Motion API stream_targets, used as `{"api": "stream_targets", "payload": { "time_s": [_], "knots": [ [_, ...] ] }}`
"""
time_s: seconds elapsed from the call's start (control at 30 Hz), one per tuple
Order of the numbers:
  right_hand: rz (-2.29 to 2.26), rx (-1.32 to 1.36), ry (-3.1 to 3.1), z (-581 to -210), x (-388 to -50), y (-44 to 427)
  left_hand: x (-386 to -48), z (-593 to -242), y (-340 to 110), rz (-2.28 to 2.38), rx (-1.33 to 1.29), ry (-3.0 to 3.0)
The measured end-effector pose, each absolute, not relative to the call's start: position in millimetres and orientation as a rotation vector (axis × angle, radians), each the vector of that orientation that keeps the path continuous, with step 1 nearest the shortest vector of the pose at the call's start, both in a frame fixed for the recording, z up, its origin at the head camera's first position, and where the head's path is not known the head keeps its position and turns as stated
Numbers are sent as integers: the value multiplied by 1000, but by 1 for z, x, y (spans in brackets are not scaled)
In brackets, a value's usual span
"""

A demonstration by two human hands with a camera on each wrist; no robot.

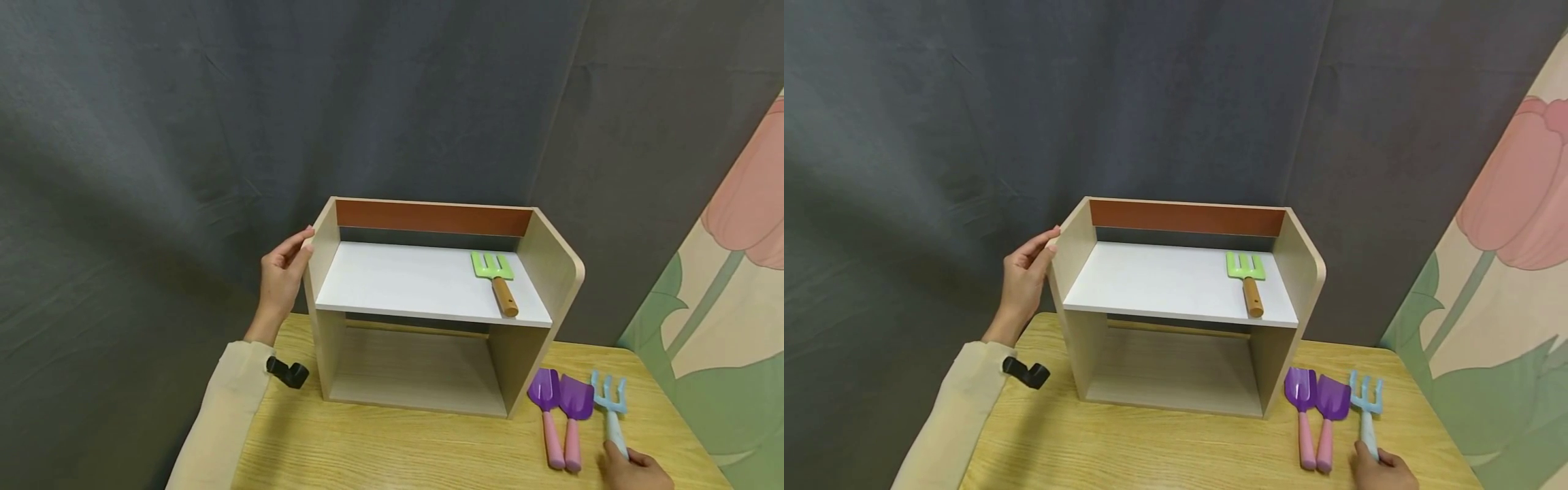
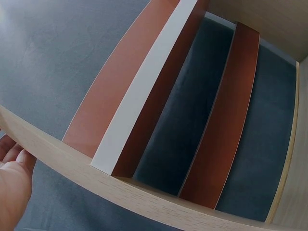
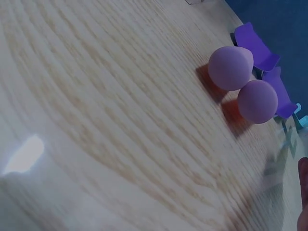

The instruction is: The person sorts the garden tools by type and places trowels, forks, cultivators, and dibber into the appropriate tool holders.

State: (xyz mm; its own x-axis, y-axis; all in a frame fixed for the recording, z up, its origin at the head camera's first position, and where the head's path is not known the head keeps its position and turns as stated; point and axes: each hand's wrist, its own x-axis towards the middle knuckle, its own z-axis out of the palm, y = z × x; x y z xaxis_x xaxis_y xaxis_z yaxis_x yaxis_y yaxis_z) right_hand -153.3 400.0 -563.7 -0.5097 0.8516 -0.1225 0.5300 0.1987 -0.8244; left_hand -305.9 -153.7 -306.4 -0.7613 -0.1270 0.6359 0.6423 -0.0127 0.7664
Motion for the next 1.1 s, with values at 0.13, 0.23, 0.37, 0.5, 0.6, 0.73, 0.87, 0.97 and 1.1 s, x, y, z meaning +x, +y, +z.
{"api": "stream_targets", "payload": {
  "time_s": [0.13, 0.23, 0.37, 0.5, 0.6, 0.73, 0.87, 0.97, 1.1],
  "knots": [
    [1219, -1314, -2125, -560, -152, 401, -307, -307, -152, -1825, -561, -1696],
    [1224, -1335, -2116, -558, -151, 401, -308, -307, -151, -1827, -568, -1685],
    [1202, -1348, -2097, -557, -150, 399, -308, -307, -150, -1839, -564, -1678],
    [1174, -1327, -2070, -557, -148, 398, -307, -307, -150, -1842, -548, -1676],
    [1148, -1303, -2071, -557, -147, 396, -306, -307, -152, -1841, -542, -1673],
    [1126, -1277, -2087, -552, -147, 394, -305, -306, -154, -1842, -536, -1671],
    [1132, -1287, -2103, -547, -147, 394, -304, -306, -155, -1842, -526, -1674],
    [1125, -1315, -2113, -542, -146, 395, -304, -306, -154, -1856, -535, -1662],
    [1142, -1336, -2105, -535, -144, 395, -305, -306, -152, -1859, -548, -1653]
  ]
}}
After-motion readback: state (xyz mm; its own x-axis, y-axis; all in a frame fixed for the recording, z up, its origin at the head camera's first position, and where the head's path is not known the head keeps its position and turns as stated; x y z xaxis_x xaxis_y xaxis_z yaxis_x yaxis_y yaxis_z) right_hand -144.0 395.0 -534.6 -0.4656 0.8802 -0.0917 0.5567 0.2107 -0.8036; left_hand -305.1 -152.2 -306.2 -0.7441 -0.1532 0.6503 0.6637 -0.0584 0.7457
